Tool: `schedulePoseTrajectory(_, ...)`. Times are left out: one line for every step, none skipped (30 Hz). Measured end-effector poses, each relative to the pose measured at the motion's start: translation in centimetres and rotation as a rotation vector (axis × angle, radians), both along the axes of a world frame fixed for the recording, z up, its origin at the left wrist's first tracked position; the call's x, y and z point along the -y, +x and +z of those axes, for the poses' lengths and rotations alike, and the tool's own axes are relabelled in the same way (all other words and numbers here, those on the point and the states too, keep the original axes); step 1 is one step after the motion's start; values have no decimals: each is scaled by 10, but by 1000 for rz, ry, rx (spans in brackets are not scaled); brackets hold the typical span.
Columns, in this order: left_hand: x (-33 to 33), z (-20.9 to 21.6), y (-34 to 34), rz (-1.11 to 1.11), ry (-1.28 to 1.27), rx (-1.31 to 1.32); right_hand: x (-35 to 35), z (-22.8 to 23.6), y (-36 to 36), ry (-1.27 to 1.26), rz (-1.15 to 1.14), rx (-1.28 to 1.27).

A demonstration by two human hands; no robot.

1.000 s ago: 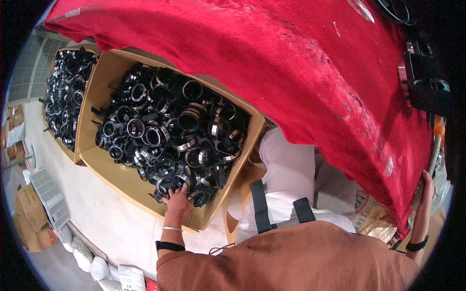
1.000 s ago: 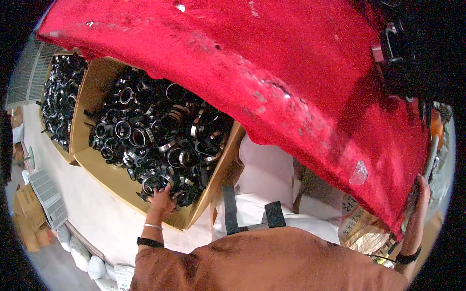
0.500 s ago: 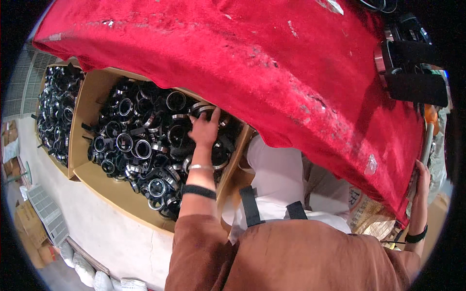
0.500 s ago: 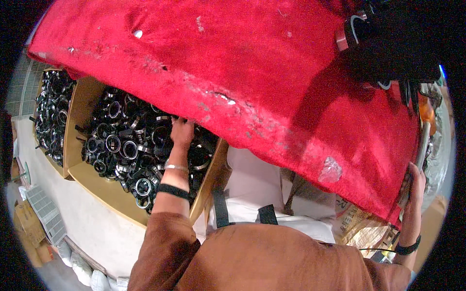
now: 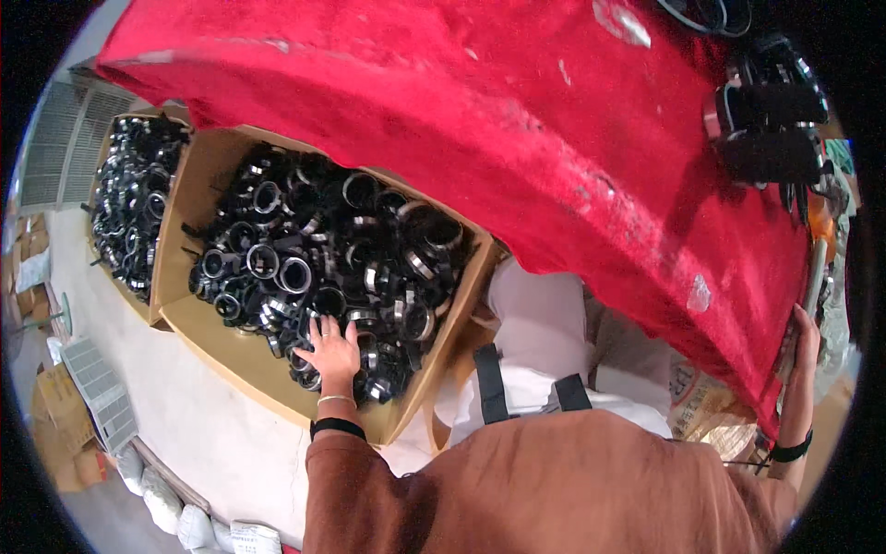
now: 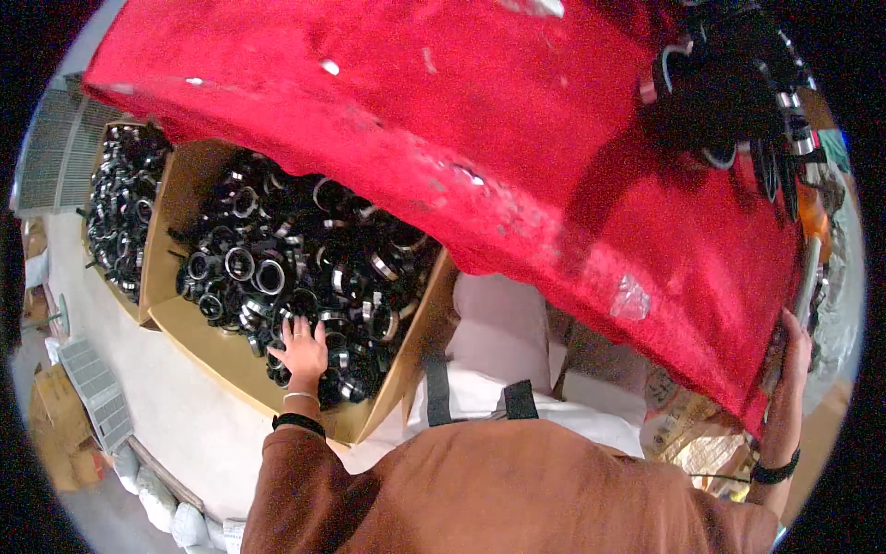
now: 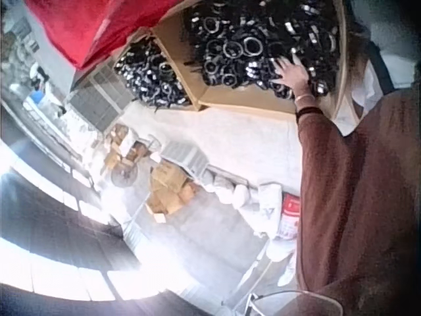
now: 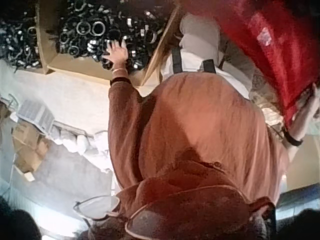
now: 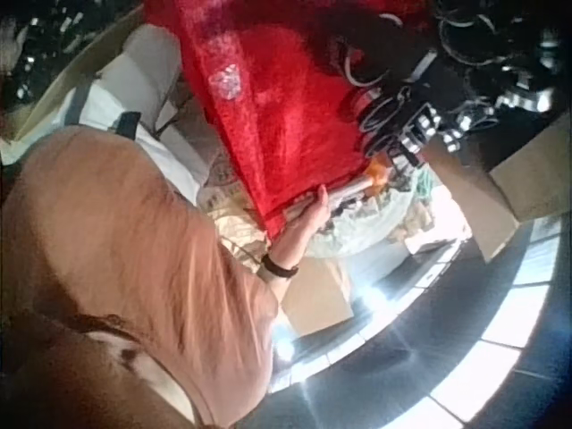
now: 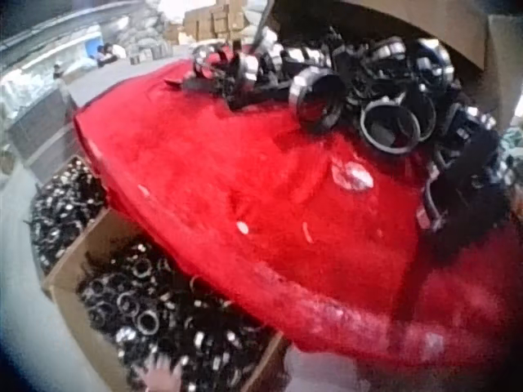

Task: Assembling metal rings onto black plastic hose clamp bases.

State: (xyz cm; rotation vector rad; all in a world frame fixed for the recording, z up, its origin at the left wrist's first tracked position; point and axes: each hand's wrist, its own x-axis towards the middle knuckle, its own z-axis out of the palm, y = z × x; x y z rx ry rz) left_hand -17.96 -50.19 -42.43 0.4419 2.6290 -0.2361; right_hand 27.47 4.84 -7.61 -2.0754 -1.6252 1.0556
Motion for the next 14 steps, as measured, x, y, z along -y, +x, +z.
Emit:
schedulePoseTrajectory(-6, 7, -7, -40, -64, 63, 3, 2, -10, -10, 5, 58)
schedulePoseTrajectory(-10, 7, -6, -109, -156, 6, 8, 3, -13, -30, 9, 120)
schedulePoseTrajectory(-19, 8, -1, -125, -43, -18, 3, -4, -9, -33, 15, 103)
schedulePoseTrajectory(-43, 18, 6, -154, 81, -39, -4, -13, 3, 14, 23, 30)
schedulePoseTrajectory(-60, 25, 18, -226, 274, -151, -8, -16, 8, 62, 35, -39)
schedulePoseTrajectory(-74, 34, 32, -301, 458, -268, -3, -20, 3, 62, 34, -55)
schedulePoseTrajectory(-91, 57, 49, -220, 538, -52, 7, -19, -11, 58, 16, -24)
schedulePoseTrajectory(-99, 76, 67, -137, 611, 165, 11, -20, -17, 51, -2, 7)
schedulePoseTrajectory(-96, 80, 87, -144, 706, 230, 6, -21, -5, 18, 21, -44)
schedulePoseTrajectory(-83, 83, 110, -147, 795, 296, 9, -20, -9, 20, 21, -59)
schedulePoseTrajectory(-66, 85, 135, 119, 1001, 470, 14, -19, -15, 35, 3, -52)
schedulePoseTrajectory(-51, 103, 153, 385, 948, 562, 17, -19, -18, 45, -20, -48)
schedulePoseTrajectory(-27, 107, 171, 499, 649, 638, 17, -19, -18, 41, -25, -66)
schedulePoseTrajectory(-30, 110, 170, 495, 645, 624, 17, -21, -19, 44, -18, -73)
